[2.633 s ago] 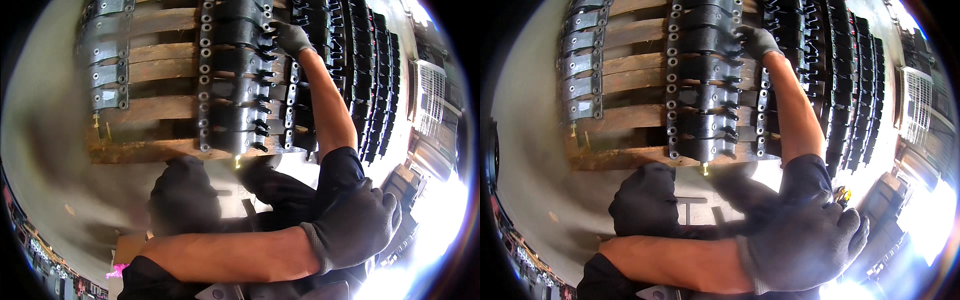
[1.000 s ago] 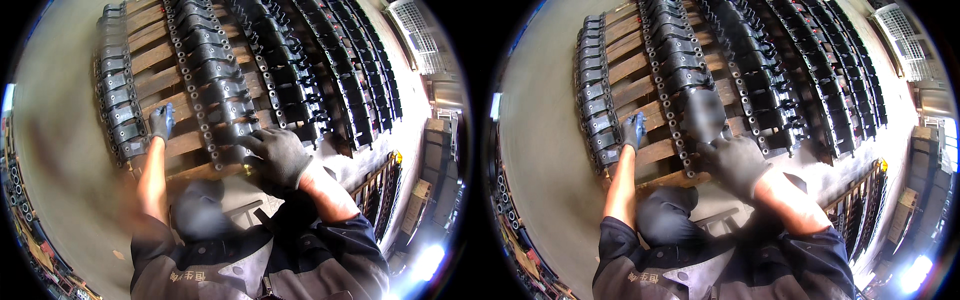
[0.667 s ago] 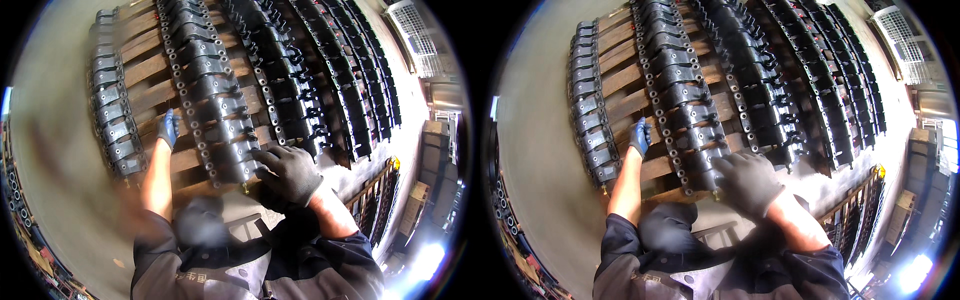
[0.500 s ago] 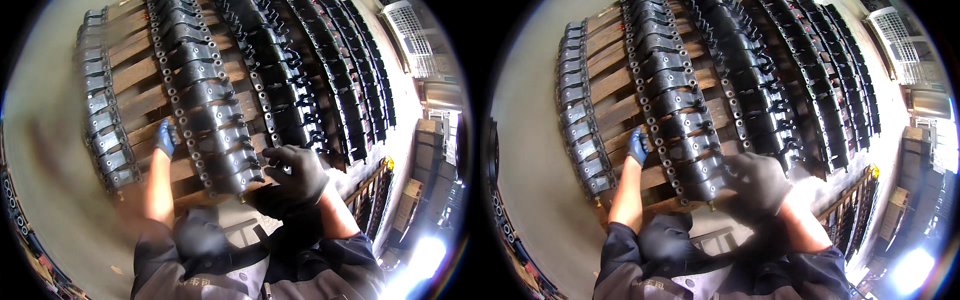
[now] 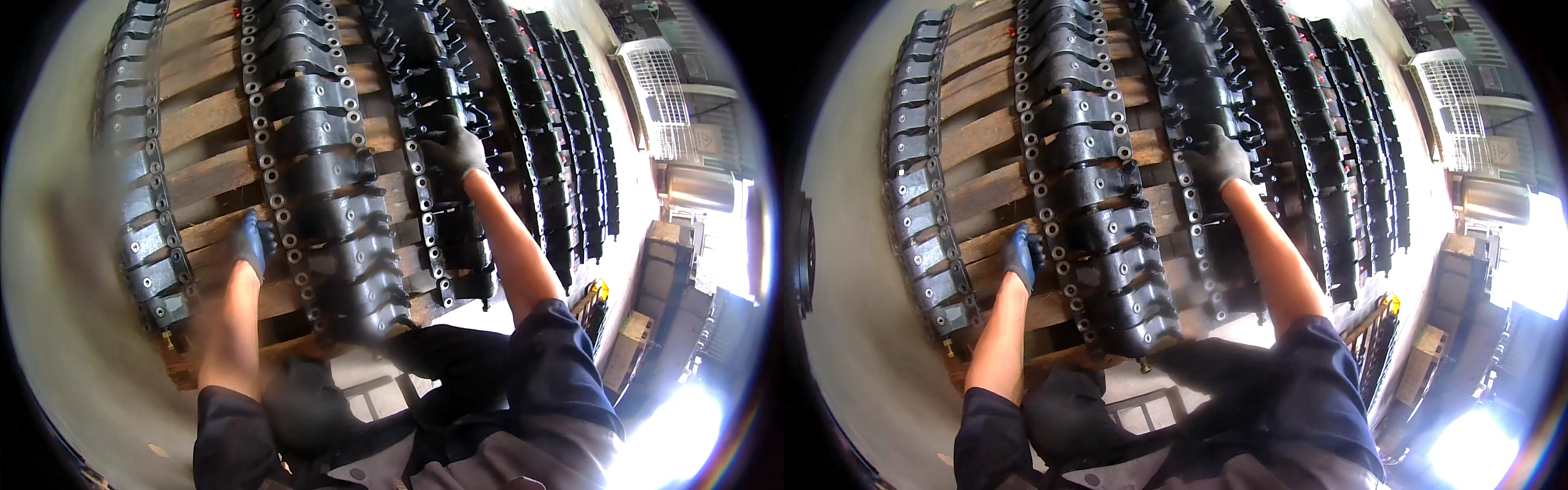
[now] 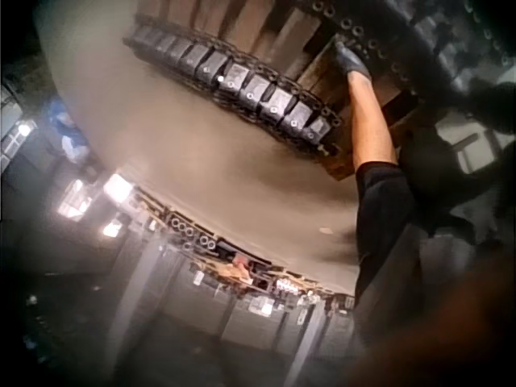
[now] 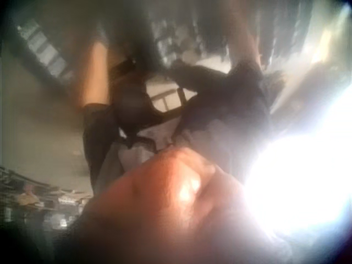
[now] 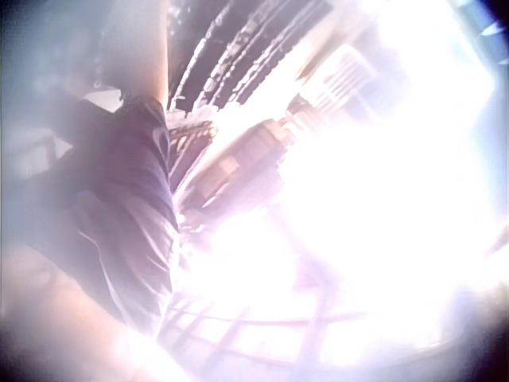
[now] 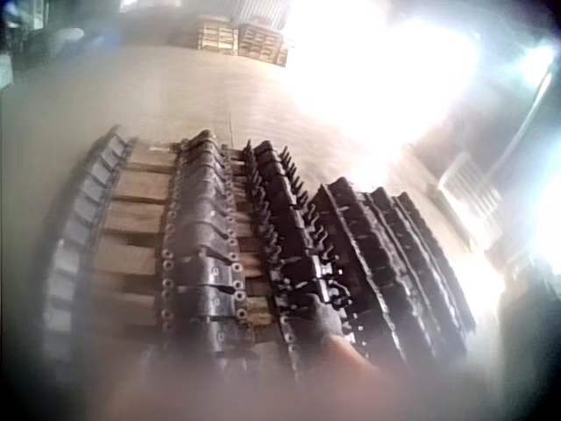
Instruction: The person organizes metal parts on a pallet by placing individual components into a metal storage frame.
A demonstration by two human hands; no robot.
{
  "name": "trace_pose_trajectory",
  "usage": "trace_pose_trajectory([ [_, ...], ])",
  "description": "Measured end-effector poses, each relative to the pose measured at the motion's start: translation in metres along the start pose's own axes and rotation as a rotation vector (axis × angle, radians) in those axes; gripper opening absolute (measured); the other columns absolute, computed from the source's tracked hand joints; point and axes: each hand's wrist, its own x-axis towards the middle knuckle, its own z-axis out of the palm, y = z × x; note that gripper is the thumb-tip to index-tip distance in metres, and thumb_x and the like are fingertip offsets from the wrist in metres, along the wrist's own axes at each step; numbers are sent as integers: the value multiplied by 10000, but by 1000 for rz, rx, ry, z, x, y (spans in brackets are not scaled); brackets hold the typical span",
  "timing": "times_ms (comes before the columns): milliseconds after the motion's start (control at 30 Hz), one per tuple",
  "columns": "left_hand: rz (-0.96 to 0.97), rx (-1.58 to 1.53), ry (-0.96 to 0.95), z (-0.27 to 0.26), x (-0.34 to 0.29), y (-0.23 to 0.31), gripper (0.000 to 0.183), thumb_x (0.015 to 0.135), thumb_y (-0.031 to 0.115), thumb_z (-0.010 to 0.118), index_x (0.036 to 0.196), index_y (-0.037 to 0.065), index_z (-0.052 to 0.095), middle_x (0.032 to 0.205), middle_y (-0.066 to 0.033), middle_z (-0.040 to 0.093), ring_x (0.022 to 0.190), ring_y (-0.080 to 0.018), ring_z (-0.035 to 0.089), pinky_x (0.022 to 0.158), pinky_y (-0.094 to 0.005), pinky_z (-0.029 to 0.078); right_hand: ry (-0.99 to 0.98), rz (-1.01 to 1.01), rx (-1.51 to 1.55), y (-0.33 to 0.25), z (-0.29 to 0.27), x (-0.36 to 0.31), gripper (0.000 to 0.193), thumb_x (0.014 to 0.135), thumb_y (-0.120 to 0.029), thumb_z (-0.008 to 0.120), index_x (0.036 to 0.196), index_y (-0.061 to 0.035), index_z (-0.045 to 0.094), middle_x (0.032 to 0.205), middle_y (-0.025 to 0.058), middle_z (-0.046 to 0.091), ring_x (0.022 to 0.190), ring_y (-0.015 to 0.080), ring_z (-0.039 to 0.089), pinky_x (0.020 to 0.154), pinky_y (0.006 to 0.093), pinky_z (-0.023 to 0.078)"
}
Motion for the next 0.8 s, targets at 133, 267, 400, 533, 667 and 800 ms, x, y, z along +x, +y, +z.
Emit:
trace_pose_trajectory([
  [133, 2, 16, 28, 1, -2, 2, 511, 1039, 482, 535, 793, 59, 682, 596, -37, 596, 447, -182, 557, 436, -339, 472, 50, -70, -132, 1, 30, 25, 446, 869, -428, 708, 1236, -179, 657, 1066, 164, 755, 1036, 404, 706, 916, 525, 539],
  [267, 8, 41, 55, 0, -7, 5, 498, 1049, 449, 542, 803, 45, 699, 610, -50, 615, 457, -181, 575, 430, -336, 484, 86, -249, -175, -6, 33, 25, 239, 917, -298, 663, 1103, -158, 718, 1014, 153, 746, 967, 398, 704, 837, 512, 558],
  [400, -2, 20, 60, 1, -9, 6, 486, 1046, 437, 553, 799, 42, 693, 603, -58, 617, 445, -184, 570, 415, -335, 471, -29, -542, 81, -30, 24, 28, 214, 910, -271, 697, 1073, -135, 728, 972, 150, 732, 918, 379, 706, 787, 471, 558],
  [533, -2, -4, 49, 2, -10, 6, 484, 1043, 437, 559, 784, 44, 674, 601, -61, 619, 439, -188, 565, 411, -339, 456, -121, -753, 46, -51, 32, 37, 174, 932, -219, 680, 1067, -121, 727, 979, 138, 735, 891, 364, 712, 775, 443, 568],
  [667, 8, 2, 59, 4, -11, 7, 481, 1042, 435, 562, 782, 44, 663, 605, -64, 624, 441, -191, 567, 411, -342, 452, -163, -856, -86, -62, 40, 45, 162, 963, -211, 660, 1072, -119, 736, 970, 127, 742, 871, 347, 723, 756, 416, 582],
  [800, -2, 0, 63, 3, -9, 7, 481, 1044, 435, 562, 792, 40, 670, 608, -68, 630, 444, -196, 574, 407, -346, 450, -223, -892, -195, -70, 45, 50, 143, 953, -199, 652, 1048, -135, 737, 929, 126, 731, 866, 350, 713, 742, 430, 575],
])
